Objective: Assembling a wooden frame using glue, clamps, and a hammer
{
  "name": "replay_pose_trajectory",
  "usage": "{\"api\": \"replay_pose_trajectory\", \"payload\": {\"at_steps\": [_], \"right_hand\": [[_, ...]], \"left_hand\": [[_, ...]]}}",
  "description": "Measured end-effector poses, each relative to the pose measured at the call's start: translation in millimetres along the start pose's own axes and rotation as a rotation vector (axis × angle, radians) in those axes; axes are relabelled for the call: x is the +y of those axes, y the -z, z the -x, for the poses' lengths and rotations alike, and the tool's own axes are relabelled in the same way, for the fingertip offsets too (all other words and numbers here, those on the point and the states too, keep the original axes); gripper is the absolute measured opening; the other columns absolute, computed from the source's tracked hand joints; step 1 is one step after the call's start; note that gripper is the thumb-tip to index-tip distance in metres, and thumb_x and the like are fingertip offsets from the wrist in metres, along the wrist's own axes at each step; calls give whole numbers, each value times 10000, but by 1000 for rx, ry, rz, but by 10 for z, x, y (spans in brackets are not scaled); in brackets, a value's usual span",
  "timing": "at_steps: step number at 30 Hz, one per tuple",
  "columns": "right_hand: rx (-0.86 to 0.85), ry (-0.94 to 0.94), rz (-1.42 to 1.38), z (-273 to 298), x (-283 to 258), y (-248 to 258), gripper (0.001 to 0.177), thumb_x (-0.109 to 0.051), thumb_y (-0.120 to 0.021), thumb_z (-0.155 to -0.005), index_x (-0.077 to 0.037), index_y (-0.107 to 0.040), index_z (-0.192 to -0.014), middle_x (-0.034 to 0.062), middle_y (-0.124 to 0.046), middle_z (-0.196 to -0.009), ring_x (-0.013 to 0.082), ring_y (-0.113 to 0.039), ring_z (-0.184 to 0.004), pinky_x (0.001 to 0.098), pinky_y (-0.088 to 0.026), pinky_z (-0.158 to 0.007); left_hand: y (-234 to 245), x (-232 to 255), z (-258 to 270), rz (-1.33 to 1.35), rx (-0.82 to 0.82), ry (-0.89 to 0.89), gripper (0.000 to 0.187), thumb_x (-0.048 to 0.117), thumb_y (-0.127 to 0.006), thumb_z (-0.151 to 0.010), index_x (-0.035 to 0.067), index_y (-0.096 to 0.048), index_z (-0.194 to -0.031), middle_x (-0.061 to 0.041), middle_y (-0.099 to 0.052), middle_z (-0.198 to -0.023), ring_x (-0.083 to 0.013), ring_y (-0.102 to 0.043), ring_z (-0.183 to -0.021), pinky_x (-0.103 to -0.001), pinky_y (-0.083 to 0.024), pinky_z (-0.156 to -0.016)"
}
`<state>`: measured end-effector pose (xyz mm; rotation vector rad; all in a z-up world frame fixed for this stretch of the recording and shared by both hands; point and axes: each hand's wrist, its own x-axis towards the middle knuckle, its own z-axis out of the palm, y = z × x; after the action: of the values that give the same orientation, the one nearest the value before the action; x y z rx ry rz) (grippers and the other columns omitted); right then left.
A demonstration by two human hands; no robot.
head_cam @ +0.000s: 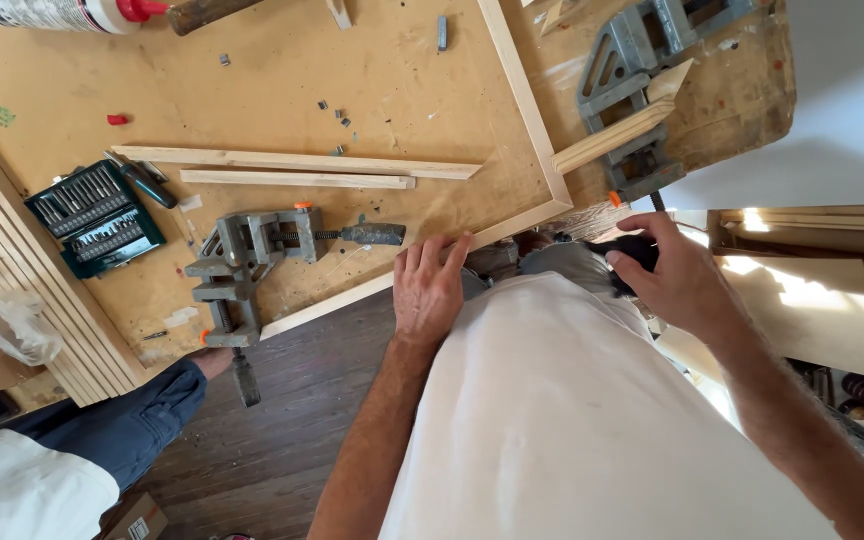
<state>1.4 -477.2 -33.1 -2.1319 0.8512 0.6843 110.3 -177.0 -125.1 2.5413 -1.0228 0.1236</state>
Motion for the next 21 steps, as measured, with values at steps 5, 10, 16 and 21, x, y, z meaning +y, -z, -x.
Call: {"api": "replay_pose_trajectory", "payload": {"at_steps": [5, 10, 16, 21], "right_hand": [[-140, 159, -720, -4, 124, -316, 543, 48, -745, -812, -27, -584, -1325, 161, -718, -1144, 246, -660, -1039, 418, -551, -934], [-199, 250, -1007, 119, -150, -458, 564, 127, -753, -770, 17, -568, -1292, 169, -735, -1116, 211, -688, -1006, 383, -559, -925], [-166, 212, -1049, 177, -391, -414, 531, 11, -745, -842, -17, -588, -1349, 117, -704, -1088, 175, -670, -1006, 332, -543, -930], [-173, 298, -814, 211, -640, -348, 676, -64, -871, -748, -66, -620, -1375, 103, -700, -1021, 183, -656, -979, 353, -541, -946]], "left_hand": [[347, 263, -239, 330, -87, 139, 421, 209, -724, -931, 111, -644, -1333, -126, -608, -1250, -339, -601, -1223, -447, -503, -988], [644, 517, -526, 1168, -370, 414, 961, 487, -834, -813, 57, -404, -1558, -155, -595, -1460, -335, -511, -1430, -452, -424, -1179], [591, 472, -495, 1478, -332, 688, 168, 116, -822, -866, 104, -776, -1028, -6, -737, -820, -53, -673, -787, -236, -590, -741], [591, 518, -431, 1490, -183, 648, 295, 54, -859, -795, 109, -750, -1064, 23, -684, -824, -41, -671, -761, -190, -568, -711]]}}
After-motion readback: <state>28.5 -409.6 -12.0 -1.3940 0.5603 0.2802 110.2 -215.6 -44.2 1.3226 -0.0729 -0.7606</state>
